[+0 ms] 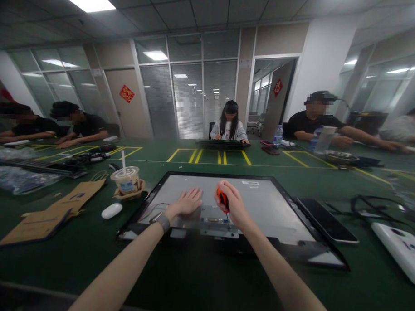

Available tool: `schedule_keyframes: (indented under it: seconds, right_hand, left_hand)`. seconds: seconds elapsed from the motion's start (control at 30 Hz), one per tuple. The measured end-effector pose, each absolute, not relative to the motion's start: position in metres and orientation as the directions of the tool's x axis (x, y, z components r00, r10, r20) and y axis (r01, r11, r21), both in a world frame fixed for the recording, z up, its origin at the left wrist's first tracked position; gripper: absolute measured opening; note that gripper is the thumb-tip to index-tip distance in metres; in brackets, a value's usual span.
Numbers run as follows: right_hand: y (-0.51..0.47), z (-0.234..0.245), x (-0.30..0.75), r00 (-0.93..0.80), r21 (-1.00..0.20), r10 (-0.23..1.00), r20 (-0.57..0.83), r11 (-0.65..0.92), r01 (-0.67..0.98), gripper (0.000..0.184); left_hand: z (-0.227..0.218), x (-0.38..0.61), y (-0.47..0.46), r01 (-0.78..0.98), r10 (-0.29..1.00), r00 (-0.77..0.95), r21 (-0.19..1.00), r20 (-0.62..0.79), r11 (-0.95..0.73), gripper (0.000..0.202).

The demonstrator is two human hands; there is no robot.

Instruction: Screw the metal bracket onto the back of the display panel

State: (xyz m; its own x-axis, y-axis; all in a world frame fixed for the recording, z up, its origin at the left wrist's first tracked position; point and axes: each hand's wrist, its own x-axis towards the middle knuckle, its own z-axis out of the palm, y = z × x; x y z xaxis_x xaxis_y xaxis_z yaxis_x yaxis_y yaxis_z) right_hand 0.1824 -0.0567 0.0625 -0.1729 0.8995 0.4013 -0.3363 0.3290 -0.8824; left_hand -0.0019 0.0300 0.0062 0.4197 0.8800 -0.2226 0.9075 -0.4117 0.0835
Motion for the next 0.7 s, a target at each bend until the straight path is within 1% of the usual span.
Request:
schedule_keyframes:
  seconds: [0.1,0.2,0.37,0.57,0.7]
  right_hand:
    - [-0.058,0.063,0.183,-0.188,-0.88,0.896,0.402,0.322,-0.35,0.031]
    - [-0.06,0.066,0.182,-0.218,-0.883,0.895,0.39,0.296,-0.365,0.032]
    - [-0.061,0.07,0.183,-0.24,-0.892,0.901,0.362,0.259,-0.37,0.032]
    - [-0.06,0.068,0.184,-0.223,-0.895,0.904,0.366,0.275,-0.352,0.033]
    - [-0.061,0.066,0.183,-0.229,-0.892,0.902,0.365,0.269,-0.363,0.031]
  left_hand:
    - [0.011,-0.003,0.037,0.905,0.86,0.424,0.117,-0.283,-0.408,0.065]
    - [0.013,-0.004,0.045,0.902,0.846,0.432,0.142,-0.311,-0.409,0.067]
    - [0.011,-0.003,0.059,0.905,0.852,0.424,0.168,-0.308,-0.39,0.071]
    - [0.013,0.006,0.077,0.929,0.871,0.366,0.178,-0.327,-0.324,0.081]
    - [0.013,0.006,0.084,0.927,0.874,0.37,0.184,-0.316,-0.326,0.083]
